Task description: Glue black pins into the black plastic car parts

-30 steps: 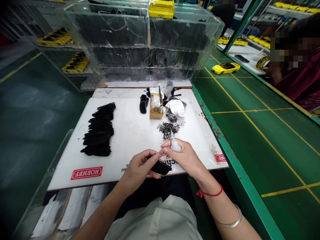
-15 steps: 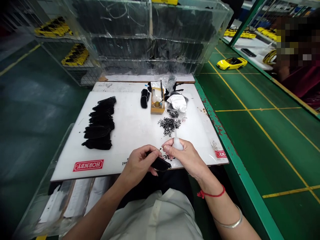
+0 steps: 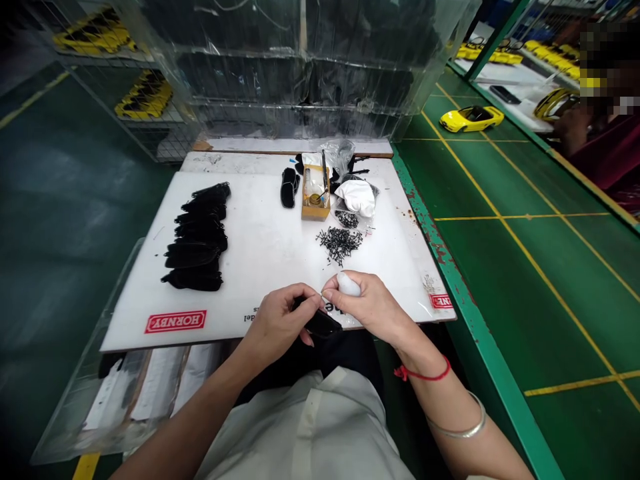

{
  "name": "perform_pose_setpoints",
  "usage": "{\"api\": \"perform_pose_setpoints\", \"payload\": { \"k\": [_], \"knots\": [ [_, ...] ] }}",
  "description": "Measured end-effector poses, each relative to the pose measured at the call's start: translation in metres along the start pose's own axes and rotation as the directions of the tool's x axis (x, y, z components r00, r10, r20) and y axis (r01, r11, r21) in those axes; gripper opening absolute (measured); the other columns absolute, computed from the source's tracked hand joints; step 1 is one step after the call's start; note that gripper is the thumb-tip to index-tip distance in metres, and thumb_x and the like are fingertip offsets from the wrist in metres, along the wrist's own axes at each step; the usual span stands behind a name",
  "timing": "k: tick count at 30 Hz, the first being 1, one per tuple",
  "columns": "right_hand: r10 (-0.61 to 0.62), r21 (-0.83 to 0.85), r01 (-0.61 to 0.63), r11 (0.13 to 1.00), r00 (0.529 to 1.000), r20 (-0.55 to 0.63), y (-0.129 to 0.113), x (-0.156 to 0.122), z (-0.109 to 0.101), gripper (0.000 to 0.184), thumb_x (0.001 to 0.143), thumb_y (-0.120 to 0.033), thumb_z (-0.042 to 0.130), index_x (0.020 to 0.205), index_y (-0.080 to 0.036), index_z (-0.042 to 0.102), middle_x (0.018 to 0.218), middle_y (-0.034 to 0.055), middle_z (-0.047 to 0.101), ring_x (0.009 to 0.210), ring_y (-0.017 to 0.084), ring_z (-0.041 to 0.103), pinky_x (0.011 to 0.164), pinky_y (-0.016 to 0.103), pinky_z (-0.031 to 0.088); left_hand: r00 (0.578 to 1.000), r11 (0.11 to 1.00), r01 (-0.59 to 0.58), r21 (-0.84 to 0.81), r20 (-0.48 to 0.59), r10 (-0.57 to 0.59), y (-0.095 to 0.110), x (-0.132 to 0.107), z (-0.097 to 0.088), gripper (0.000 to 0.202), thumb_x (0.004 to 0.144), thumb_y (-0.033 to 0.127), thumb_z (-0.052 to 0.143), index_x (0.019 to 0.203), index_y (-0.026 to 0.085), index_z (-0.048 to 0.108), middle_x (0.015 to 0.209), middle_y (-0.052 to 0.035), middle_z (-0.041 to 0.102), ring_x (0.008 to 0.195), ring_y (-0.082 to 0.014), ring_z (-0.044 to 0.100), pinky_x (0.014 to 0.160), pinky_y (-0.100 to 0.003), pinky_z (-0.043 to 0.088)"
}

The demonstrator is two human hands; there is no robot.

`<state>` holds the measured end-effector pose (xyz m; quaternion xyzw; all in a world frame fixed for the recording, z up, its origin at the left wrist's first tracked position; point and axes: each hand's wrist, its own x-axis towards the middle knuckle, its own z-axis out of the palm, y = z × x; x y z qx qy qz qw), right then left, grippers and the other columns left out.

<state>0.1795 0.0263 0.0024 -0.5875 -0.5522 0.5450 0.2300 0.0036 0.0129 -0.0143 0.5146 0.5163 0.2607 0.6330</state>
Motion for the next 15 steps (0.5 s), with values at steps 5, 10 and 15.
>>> {"api": "perform_pose_setpoints", "payload": {
  "k": [5, 10, 15],
  "knots": [
    [-0.083, -0.148, 0.056, 0.987, 0.98, -0.18, -0.001, -0.007, 0.001, 0.021, 0.08, -0.039, 0.061, 0.079, -0.018, 0.062, 0.064, -0.0028, 0.054, 0.058, 0.01, 0.045, 0.054, 0.023, 0.036, 0.996, 0.981, 0.085, -0.175, -0.011, -0.088, -0.004, 0.004, -0.003, 0.03, 0.086, 0.047, 0.049, 0.088, 0.02, 0.061, 0.082, 0.0023, 0.06, 0.052, -0.0108, 0.066, 0.05, -0.018, 0.049],
    [-0.155, -0.297, 0.064, 0.953, 0.943, -0.294, 0.008, -0.02, 0.003, 0.019, 0.082, -0.038, 0.059, 0.077, -0.02, 0.062, 0.067, -0.0008, 0.058, 0.059, 0.014, 0.049, 0.055, 0.026, 0.039, 0.991, 0.949, 0.119, -0.292, -0.031, -0.134, -0.007, 0.006, -0.008, 0.033, 0.087, 0.049, 0.047, 0.094, 0.02, 0.06, 0.094, 0.0003, 0.06, 0.06, -0.0098, 0.068, 0.053, -0.014, 0.047],
    [-0.344, -0.465, 0.183, 0.866, 0.893, -0.29, 0.02, -0.027, 0.008, 0.013, 0.087, -0.034, 0.056, 0.085, -0.022, 0.061, 0.083, 0.0029, 0.063, 0.077, 0.019, 0.058, 0.071, 0.03, 0.044, 0.99, 0.926, 0.105, -0.363, -0.047, -0.13, -0.008, 0.006, -0.006, 0.033, 0.087, 0.048, 0.048, 0.094, 0.018, 0.06, 0.096, -0.0014, 0.06, 0.06, -0.0081, 0.067, 0.053, -0.013, 0.048]
  ]
}}
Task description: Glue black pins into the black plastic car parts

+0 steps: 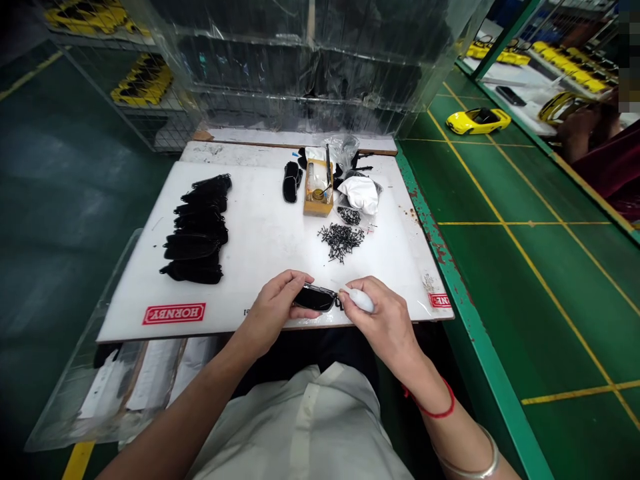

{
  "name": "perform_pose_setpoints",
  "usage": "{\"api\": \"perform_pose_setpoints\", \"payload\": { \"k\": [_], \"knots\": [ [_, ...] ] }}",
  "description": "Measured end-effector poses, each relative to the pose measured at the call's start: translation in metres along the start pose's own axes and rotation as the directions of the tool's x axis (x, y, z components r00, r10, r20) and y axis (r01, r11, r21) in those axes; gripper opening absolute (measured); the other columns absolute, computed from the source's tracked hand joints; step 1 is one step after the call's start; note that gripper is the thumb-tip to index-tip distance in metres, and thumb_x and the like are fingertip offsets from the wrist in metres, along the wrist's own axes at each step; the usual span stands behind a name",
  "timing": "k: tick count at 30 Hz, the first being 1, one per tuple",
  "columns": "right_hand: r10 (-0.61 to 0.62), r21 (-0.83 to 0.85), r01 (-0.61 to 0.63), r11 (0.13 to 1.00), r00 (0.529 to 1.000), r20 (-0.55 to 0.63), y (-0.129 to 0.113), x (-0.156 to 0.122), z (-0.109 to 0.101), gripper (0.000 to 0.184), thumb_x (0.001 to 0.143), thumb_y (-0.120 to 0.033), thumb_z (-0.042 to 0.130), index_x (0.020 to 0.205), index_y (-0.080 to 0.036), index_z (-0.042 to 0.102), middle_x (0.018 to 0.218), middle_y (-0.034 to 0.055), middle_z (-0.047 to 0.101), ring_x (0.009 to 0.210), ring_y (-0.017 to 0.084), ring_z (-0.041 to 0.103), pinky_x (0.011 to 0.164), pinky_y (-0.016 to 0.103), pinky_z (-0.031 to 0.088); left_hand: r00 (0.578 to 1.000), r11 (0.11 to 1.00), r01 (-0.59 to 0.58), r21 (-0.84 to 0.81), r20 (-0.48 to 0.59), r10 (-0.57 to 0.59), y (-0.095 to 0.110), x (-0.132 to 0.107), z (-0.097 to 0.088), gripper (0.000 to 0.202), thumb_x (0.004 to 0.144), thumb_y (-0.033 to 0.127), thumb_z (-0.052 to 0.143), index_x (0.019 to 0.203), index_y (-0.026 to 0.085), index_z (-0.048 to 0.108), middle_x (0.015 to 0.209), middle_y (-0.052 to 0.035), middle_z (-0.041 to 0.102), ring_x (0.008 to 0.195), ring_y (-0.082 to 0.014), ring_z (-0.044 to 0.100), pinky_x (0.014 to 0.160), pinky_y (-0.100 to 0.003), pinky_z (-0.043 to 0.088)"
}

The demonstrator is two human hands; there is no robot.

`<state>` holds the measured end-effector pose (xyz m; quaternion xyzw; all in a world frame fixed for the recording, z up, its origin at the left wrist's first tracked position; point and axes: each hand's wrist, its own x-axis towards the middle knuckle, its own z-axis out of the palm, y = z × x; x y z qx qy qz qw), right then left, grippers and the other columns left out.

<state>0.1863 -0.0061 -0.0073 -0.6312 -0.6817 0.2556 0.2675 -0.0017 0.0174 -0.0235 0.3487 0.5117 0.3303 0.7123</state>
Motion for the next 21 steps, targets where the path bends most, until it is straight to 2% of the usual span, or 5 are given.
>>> {"api": "perform_pose_setpoints", "payload": {
  "k": [3, 6, 11, 16, 21],
  "knots": [
    [-0.131, -0.073, 0.129, 0.989, 0.991, -0.024, 0.003, -0.003, 0.003, 0.006, 0.088, -0.026, 0.055, 0.091, -0.023, 0.059, 0.087, 0.0029, 0.063, 0.081, 0.019, 0.06, 0.074, 0.03, 0.045, 1.0, 1.0, -0.02, -0.014, -0.006, 0.02, 0.0, -0.001, 0.002, 0.03, 0.087, 0.047, 0.049, 0.093, 0.019, 0.059, 0.094, 0.0006, 0.058, 0.057, -0.005, 0.065, 0.053, -0.012, 0.047],
    [-0.233, -0.132, 0.229, 0.964, 0.972, -0.013, 0.006, -0.005, 0.004, 0.011, 0.087, -0.018, 0.053, 0.097, -0.023, 0.057, 0.09, 0.0032, 0.062, 0.084, 0.018, 0.059, 0.075, 0.03, 0.045, 0.999, 0.999, -0.041, 0.011, -0.01, 0.041, -0.001, -0.002, 0.003, 0.03, 0.087, 0.048, 0.048, 0.093, 0.02, 0.059, 0.096, 0.0015, 0.058, 0.057, -0.0041, 0.064, 0.054, -0.012, 0.048],
    [-0.287, -0.138, 0.286, 0.948, 0.958, 0.015, 0.01, -0.007, 0.005, 0.015, 0.087, -0.014, 0.052, 0.1, -0.022, 0.056, 0.092, 0.0048, 0.061, 0.088, 0.02, 0.058, 0.077, 0.033, 0.046, 0.997, 0.995, -0.067, 0.071, -0.02, 0.068, -0.002, -0.004, 0.006, 0.03, 0.089, 0.049, 0.045, 0.093, 0.021, 0.058, 0.097, 0.0015, 0.06, 0.057, -0.0055, 0.065, 0.058, -0.014, 0.051],
    [-0.149, -0.095, 0.145, 0.985, 0.988, -0.034, 0.005, -0.006, 0.012, 0.009, 0.089, -0.026, 0.052, 0.094, -0.023, 0.058, 0.088, 0.0054, 0.061, 0.083, 0.021, 0.059, 0.074, 0.033, 0.046, 0.993, 0.989, -0.114, 0.092, -0.03, 0.117, -0.002, -0.006, 0.009, 0.03, 0.089, 0.048, 0.044, 0.092, 0.021, 0.057, 0.095, 0.0016, 0.058, 0.057, -0.0058, 0.064, 0.055, -0.014, 0.05],
    [0.175, 0.112, -0.175, 0.978, 0.985, 0.015, -0.002, 0.001, 0.015, 0.014, 0.085, -0.036, 0.057, 0.085, -0.022, 0.06, 0.08, 0.0018, 0.061, 0.073, 0.017, 0.055, 0.066, 0.029, 0.043, 0.989, 0.989, -0.137, 0.054, -0.044, 0.139, -0.005, -0.007, 0.01, 0.03, 0.089, 0.047, 0.044, 0.091, 0.02, 0.056, 0.092, 0.0024, 0.055, 0.056, -0.0051, 0.063, 0.055, -0.015, 0.05]
  ]
}}
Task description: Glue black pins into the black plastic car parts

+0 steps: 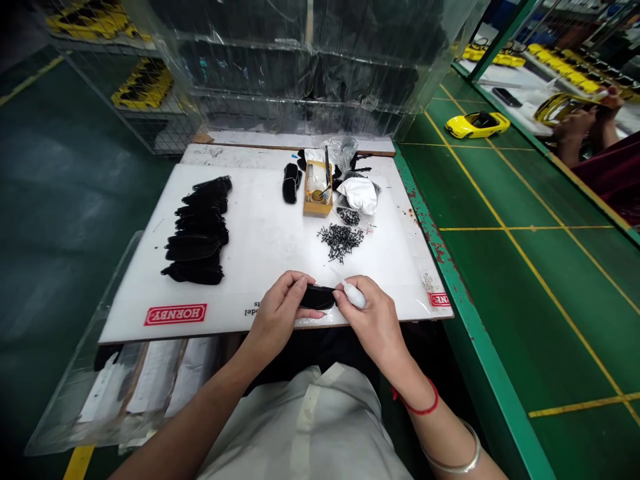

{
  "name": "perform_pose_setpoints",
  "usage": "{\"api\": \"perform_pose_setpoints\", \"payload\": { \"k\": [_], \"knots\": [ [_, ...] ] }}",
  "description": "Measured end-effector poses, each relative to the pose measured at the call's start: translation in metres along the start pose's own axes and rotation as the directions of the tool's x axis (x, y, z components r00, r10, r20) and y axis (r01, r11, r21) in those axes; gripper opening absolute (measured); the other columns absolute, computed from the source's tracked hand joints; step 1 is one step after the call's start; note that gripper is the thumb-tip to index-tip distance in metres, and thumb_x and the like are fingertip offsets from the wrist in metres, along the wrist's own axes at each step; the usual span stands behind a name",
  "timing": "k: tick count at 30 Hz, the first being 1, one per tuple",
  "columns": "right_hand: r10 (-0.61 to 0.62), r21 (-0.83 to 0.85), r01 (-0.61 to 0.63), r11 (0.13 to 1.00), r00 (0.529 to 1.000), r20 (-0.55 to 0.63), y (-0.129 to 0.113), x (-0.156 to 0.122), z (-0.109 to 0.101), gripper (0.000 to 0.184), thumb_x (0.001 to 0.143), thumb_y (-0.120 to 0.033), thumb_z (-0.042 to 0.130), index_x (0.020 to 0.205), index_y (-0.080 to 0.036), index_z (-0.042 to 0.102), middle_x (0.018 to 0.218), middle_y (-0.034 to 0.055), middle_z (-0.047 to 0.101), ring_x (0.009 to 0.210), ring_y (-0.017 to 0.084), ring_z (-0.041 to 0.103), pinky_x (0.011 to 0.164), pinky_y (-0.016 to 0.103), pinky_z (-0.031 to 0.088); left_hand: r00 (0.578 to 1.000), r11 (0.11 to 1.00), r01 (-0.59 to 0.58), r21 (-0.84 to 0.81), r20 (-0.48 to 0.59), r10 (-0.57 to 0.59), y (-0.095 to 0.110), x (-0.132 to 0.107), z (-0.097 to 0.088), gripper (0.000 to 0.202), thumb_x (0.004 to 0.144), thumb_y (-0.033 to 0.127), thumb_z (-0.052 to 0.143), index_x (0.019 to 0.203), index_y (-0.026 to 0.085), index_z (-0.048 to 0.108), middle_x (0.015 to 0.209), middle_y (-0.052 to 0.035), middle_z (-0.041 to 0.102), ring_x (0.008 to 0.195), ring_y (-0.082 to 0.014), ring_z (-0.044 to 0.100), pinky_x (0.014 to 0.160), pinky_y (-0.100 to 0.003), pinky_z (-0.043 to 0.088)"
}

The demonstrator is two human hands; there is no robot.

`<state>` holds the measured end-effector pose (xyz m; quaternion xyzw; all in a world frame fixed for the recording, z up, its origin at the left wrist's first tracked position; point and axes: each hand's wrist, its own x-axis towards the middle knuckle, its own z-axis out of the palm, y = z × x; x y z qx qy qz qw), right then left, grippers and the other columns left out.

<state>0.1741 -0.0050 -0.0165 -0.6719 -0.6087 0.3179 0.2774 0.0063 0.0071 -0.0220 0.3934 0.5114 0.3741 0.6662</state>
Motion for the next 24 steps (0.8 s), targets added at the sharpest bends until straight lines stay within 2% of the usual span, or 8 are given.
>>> {"api": "perform_pose_setpoints", "payload": {
  "k": [3, 9, 11, 14, 16, 19, 21, 24],
  "knots": [
    [0.148, 0.197, -0.166, 0.966, 0.983, 0.104, 0.0, 0.002, -0.002, 0.021, 0.082, -0.039, 0.061, 0.093, -0.021, 0.061, 0.075, -0.0006, 0.059, 0.067, 0.014, 0.053, 0.06, 0.026, 0.042, 1.0, 0.999, 0.027, -0.033, -0.002, -0.027, -0.001, 0.0, -0.001, 0.029, 0.089, 0.046, 0.045, 0.091, 0.019, 0.055, 0.093, 0.002, 0.055, 0.054, -0.0038, 0.062, 0.053, -0.014, 0.049],
    [0.233, 0.474, -0.321, 0.82, 0.944, 0.236, 0.006, -0.004, -0.002, 0.039, 0.076, -0.041, 0.069, 0.106, -0.018, 0.061, 0.075, 0.0005, 0.061, 0.063, 0.012, 0.053, 0.057, 0.024, 0.044, 0.998, 0.99, 0.065, -0.124, 0.031, -0.062, -0.001, 0.003, -0.003, 0.027, 0.088, 0.045, 0.048, 0.092, 0.019, 0.054, 0.098, 0.0009, 0.053, 0.056, -0.0053, 0.062, 0.057, -0.019, 0.052],
    [0.244, 0.495, -0.323, 0.806, 0.945, 0.219, 0.006, -0.006, -0.001, 0.04, 0.075, -0.041, 0.07, 0.104, -0.016, 0.061, 0.072, 0.0011, 0.062, 0.062, 0.012, 0.054, 0.057, 0.024, 0.045, 0.997, 0.997, 0.064, -0.043, 0.043, -0.062, 0.0, 0.003, -0.004, 0.025, 0.087, 0.044, 0.048, 0.093, 0.02, 0.054, 0.094, 0.0013, 0.055, 0.056, -0.0068, 0.063, 0.058, -0.021, 0.051],
    [0.266, 0.505, -0.32, 0.801, 0.947, 0.178, 0.004, -0.007, 0.001, 0.04, 0.074, -0.043, 0.07, 0.102, -0.016, 0.062, 0.067, 0.0012, 0.062, 0.06, 0.013, 0.055, 0.057, 0.025, 0.046, 0.999, 0.978, 0.0, 0.211, 0.048, -0.011, 0.004, 0.004, -0.007, 0.022, 0.087, 0.04, 0.049, 0.095, 0.022, 0.057, 0.08, 0.0022, 0.06, 0.056, -0.0093, 0.061, 0.059, -0.023, 0.048],
    [0.267, 0.502, -0.308, 0.808, 0.951, 0.153, 0.002, -0.008, 0.002, 0.04, 0.074, -0.044, 0.07, 0.101, -0.016, 0.063, 0.066, 0.0013, 0.063, 0.059, 0.014, 0.056, 0.057, 0.026, 0.047, 0.994, 0.908, -0.111, 0.404, 0.067, 0.091, 0.009, 0.005, -0.009, 0.019, 0.086, 0.035, 0.049, 0.095, 0.022, 0.06, 0.081, 0.0006, 0.062, 0.065, -0.0128, 0.06, 0.066, -0.026, 0.048],
    [0.245, 0.491, -0.276, 0.826, 0.961, 0.129, 0.002, -0.01, 0.002, 0.039, 0.074, -0.044, 0.069, 0.1, -0.016, 0.063, 0.067, 0.0009, 0.062, 0.059, 0.014, 0.057, 0.057, 0.027, 0.049, 0.955, 0.739, -0.296, 0.605, 0.166, 0.247, 0.017, 0.006, -0.009, 0.017, 0.085, 0.029, 0.05, 0.095, 0.022, 0.062, 0.094, -0.0032, 0.064, 0.089, -0.0195, 0.058, 0.083, -0.033, 0.045],
    [0.225, 0.488, -0.253, 0.835, 0.967, 0.116, 0.002, -0.01, 0.003, 0.037, 0.075, -0.044, 0.068, 0.099, -0.017, 0.063, 0.067, 0.0006, 0.062, 0.059, 0.014, 0.057, 0.057, 0.027, 0.049, 0.93, 0.651, -0.366, 0.665, 0.244, 0.274, 0.02, 0.008, -0.006, 0.018, 0.085, 0.027, 0.049, 0.095, 0.021, 0.063, 0.095, -0.0047, 0.063, 0.096, -0.0218, 0.055, 0.089, -0.035, 0.042],
    [0.214, 0.498, -0.246, 0.831, 0.969, 0.123, 0.004, -0.011, 0.004, 0.036, 0.076, -0.044, 0.067, 0.101, -0.017, 0.063, 0.067, 0.0006, 0.062, 0.058, 0.013, 0.056, 0.057, 0.027, 0.049, 0.921, 0.615, -0.387, 0.687, 0.31, 0.235, 0.024, 0.012, 0.0, 0.017, 0.085, 0.025, 0.048, 0.092, 0.02, 0.063, 0.093, -0.0053, 0.064, 0.094, -0.0215, 0.055, 0.09, -0.035, 0.041]
  ]
}}
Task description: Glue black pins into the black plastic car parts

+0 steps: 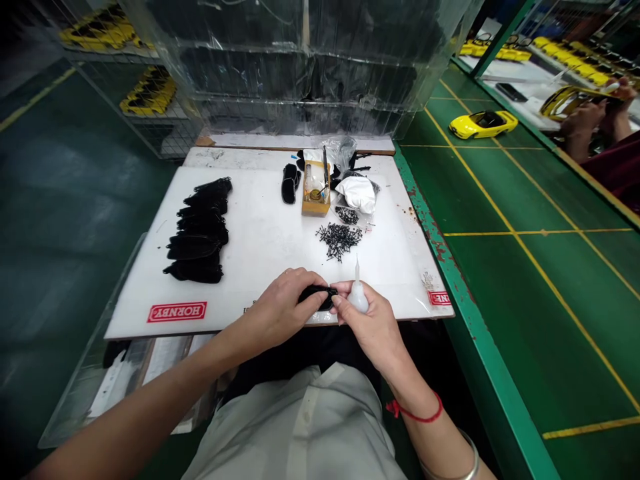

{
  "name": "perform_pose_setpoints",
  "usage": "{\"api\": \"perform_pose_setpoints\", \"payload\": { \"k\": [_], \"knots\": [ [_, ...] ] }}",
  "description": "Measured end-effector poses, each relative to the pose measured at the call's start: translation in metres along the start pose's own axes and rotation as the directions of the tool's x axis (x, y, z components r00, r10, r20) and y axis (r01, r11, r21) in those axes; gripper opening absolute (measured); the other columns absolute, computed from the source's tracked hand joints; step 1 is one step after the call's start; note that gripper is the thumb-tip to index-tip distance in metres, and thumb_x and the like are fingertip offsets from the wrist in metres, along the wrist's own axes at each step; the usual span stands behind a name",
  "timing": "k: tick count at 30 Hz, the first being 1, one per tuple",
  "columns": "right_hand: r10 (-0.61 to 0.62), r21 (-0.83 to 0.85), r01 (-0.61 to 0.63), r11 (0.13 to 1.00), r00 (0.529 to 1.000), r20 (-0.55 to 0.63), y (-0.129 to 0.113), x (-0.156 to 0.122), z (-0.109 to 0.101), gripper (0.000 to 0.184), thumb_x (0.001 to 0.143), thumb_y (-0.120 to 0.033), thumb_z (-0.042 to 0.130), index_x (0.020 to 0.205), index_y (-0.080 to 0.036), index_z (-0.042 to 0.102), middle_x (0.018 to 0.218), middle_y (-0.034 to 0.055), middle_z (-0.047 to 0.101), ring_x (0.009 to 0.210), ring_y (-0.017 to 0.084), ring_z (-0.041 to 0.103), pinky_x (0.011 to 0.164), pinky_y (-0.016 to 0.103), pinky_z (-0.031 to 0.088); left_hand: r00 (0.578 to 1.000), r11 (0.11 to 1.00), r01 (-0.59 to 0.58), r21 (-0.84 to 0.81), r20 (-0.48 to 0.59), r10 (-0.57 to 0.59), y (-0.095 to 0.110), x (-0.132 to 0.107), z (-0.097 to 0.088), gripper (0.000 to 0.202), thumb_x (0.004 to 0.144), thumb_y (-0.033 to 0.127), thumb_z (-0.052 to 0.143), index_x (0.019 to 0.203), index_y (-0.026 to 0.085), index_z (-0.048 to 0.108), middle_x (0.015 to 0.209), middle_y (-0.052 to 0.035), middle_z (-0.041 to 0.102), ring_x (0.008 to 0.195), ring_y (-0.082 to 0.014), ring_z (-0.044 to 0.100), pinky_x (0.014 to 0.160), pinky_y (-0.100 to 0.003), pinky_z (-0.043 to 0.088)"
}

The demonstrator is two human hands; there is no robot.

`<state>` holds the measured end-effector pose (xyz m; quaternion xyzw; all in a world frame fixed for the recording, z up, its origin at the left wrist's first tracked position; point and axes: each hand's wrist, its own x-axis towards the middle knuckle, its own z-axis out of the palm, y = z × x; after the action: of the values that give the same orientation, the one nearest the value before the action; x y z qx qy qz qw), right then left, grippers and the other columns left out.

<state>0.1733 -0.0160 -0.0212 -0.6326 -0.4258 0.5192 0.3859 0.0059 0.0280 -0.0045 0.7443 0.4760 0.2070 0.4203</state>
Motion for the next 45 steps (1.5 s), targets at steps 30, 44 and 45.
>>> {"api": "perform_pose_setpoints", "payload": {
  "k": [30, 44, 45],
  "knots": [
    [-0.099, -0.041, 0.096, 0.995, 0.99, -0.102, 0.01, -0.007, -0.004, 0.025, 0.079, -0.037, 0.068, 0.096, -0.019, 0.065, 0.067, -0.002, 0.063, 0.056, 0.01, 0.056, 0.055, 0.021, 0.048, 0.992, 0.998, 0.049, -0.034, 0.117, -0.044, 0.003, 0.024, 0.001, 0.014, 0.076, 0.028, 0.054, 0.077, 0.022, 0.066, 0.087, 0.0003, 0.068, 0.091, -0.0195, 0.055, 0.082, -0.031, 0.042],
    [-0.047, -0.194, 0.028, 0.981, 0.994, -0.095, 0.008, -0.009, -0.002, 0.028, 0.08, -0.042, 0.064, 0.097, -0.02, 0.063, 0.058, -0.0045, 0.054, 0.044, 0.008, 0.044, 0.039, 0.02, 0.035, 0.965, 0.985, 0.172, 0.021, 0.198, -0.173, 0.008, 0.03, 0.001, 0.01, 0.072, 0.026, 0.055, 0.071, 0.021, 0.064, 0.083, 0.0015, 0.068, 0.087, -0.0178, 0.057, 0.078, -0.028, 0.044],
    [-0.009, -0.157, -0.001, 0.988, 0.998, -0.064, 0.007, -0.008, -0.003, 0.031, 0.079, -0.043, 0.065, 0.1, -0.02, 0.061, 0.061, -0.0044, 0.055, 0.044, 0.008, 0.043, 0.037, 0.02, 0.033, 0.955, 0.982, 0.186, 0.019, 0.23, -0.186, 0.006, 0.031, 0.001, 0.01, 0.072, 0.027, 0.056, 0.071, 0.021, 0.064, 0.081, 0.0013, 0.068, 0.083, -0.0172, 0.058, 0.075, -0.027, 0.044]
  ]
}}
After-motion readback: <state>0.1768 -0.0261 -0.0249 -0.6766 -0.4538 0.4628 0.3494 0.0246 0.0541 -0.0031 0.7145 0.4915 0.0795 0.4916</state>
